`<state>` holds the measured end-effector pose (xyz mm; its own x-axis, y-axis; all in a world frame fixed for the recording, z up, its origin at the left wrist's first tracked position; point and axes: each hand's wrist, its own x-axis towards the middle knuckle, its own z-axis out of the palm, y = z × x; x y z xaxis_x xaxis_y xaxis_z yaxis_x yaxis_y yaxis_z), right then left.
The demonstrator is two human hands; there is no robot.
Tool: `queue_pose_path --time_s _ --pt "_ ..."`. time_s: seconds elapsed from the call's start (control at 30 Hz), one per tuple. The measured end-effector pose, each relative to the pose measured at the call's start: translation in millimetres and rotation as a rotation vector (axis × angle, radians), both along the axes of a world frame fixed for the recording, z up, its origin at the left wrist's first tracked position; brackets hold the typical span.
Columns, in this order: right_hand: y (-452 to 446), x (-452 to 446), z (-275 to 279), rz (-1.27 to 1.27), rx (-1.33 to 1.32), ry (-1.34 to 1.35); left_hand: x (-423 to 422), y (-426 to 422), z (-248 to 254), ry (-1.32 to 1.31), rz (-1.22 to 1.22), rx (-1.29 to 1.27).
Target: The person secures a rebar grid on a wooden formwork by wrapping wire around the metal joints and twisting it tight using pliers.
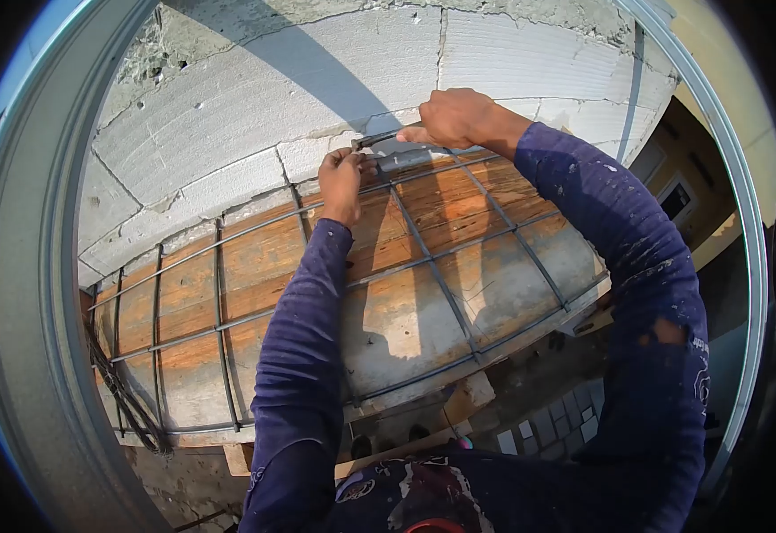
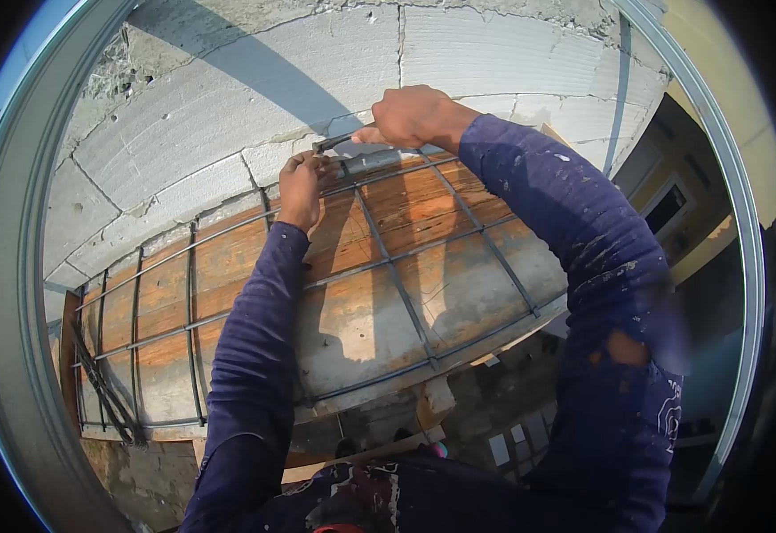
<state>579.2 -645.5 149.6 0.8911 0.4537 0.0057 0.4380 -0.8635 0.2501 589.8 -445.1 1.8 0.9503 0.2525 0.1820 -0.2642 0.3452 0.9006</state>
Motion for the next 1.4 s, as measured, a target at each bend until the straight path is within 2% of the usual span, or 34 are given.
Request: queue_pose_path --time_s 0.07,0.1,0.13,0.2,0.23,0.3,0.37,0.43,0.5,0.53,0.6,0.67,0.7,0.73,0.77,0.8,0.87,0.93,1.0,1.07,1.2,1.27,1.3,1.33,1.37,1.4 --pt "-2.8 -7.0 -6.4 0.014 0.085 -0.028 -12.8 4.0 22.1 0.305 -0.409 -0.221" --pt "-4.0 -13.0 -13.2 0.005 0.122 -0.052 -22.8 -0.1 27.6 0.304 -0.454 -0.323" --pt "-3.7 -20.4 -16.0 -0.005 0.159 -0.083 -22.9 -0.5 27.2 0.306 -0.454 -0.319" --pt "-5.2 -36.5 -18.8 -0.059 0.17 -0.037 -21.7 -1.4 26.8 0.211 -0.415 0.066" --pt "-9.1 -45.3 -21.5 -0.101 0.201 -0.033 -18.3 -1.9 22.2 0.212 -0.417 0.07" --pt "-19.0 -59.6 -31.3 -0.142 0.235 -0.022 -11.3 -0.4 6.9 0.148 -0.356 0.297" --pt "-38.0 -70.2 -42.2 -0.326 0.34 0.145 -17.9 1.7 6.0 0.14 -0.371 0.288" --pt "-60.2 -80.0 -58.3 -0.407 0.368 0.154 -21.0 5.3 1.8 0.13 -0.389 0.274" --pt "-83.8 -89.2 -77.1 -0.488 0.388 0.159 -15.9 15.0 -7.3 -0.116 -0.389 0.706" --pt "-95.0 -93.2 -87.7 -0.533 0.375 0.073 -15.4 20.7 -4.4 -0.121 -0.392 0.705" --pt "-121.7 -97.9 -100.8 -0.591 0.361 -0.016 -18.4 30.7 8.4 -0.157 -0.454 1.253" --pt "-147.2 -104.9 -110.5 -0.66 0.43 -0.052 -26.8 34.2 25.6 -0.118 -0.505 1.32" --pt "-156.1 -108.4 -114.6 -0.661 0.427 -0.05 -29.8 34.6 33.0 -0.067 -0.552 1.508" --pt "-158.2 -113.9 -116.3 -0.619 0.317 -0.181 -32.8 36.2 34.8 -0.004 -0.598 1.696" --pt "-156.1 -115.6 -118.1 -0.569 0.21 -0.311 -34.5 33.9 33.6 0.024 -0.555 1.719" --pt "-152.9 -113.7 -116.7 -0.563 0.212 -0.307 -33.0 35.2 33.4 0.032 -0.551 1.72" --pt "-116.8 -118.2 -92.8 -0.353 0.482 -0.251 -31.3 33.5 30.5 0.088 -0.527 1.711" --pt "-87.7 -101.0 -92.8 -0.248 0.682 0.01 -28.4 37.2 28.8 0.087 -0.541 1.693" --pt "-53.1 -80.0 -111.4 -0.203 0.652 -0.013 -25.4 41.3 27.7 0.084 -0.542 1.683" --pt "-30.3 -49.1 -126.9 -0.177 0.603 0.16 -23.3 45.5 23.7 0.03 -0.519 1.578" --pt "-1.9 -34.8 -144.2 -0.133 0.562 -0.027 -19.7 48.0 32.7 -0.055 -0.568 1.494" --pt "-2.3 -33.6 -142.1 -0.204 0.821 0.183 -29.9 41.5 35.3 -0.147 -0.577 1.31" --pt "-5.5 -32.6 -140.7 -0.201 0.823 0.184 -32.6 36.6 37.2 -0.116 -0.562 1.299" --pt "-9.9 -35.1 -135.5 -0.212 1.036 0.28 -35.8 32.2 39.0 -0.112 -0.566 1.298" --pt "-14.9 -37.8 -129.9 -0.224 1.248 0.374 -37.6 26.9 40.8 -0.147 -0.544 1.165" --pt "-17.8 -41.3 -124.3 -0.23 1.249 0.371 -37.9 22.0 41.8 -0.182 -0.524 1.033"
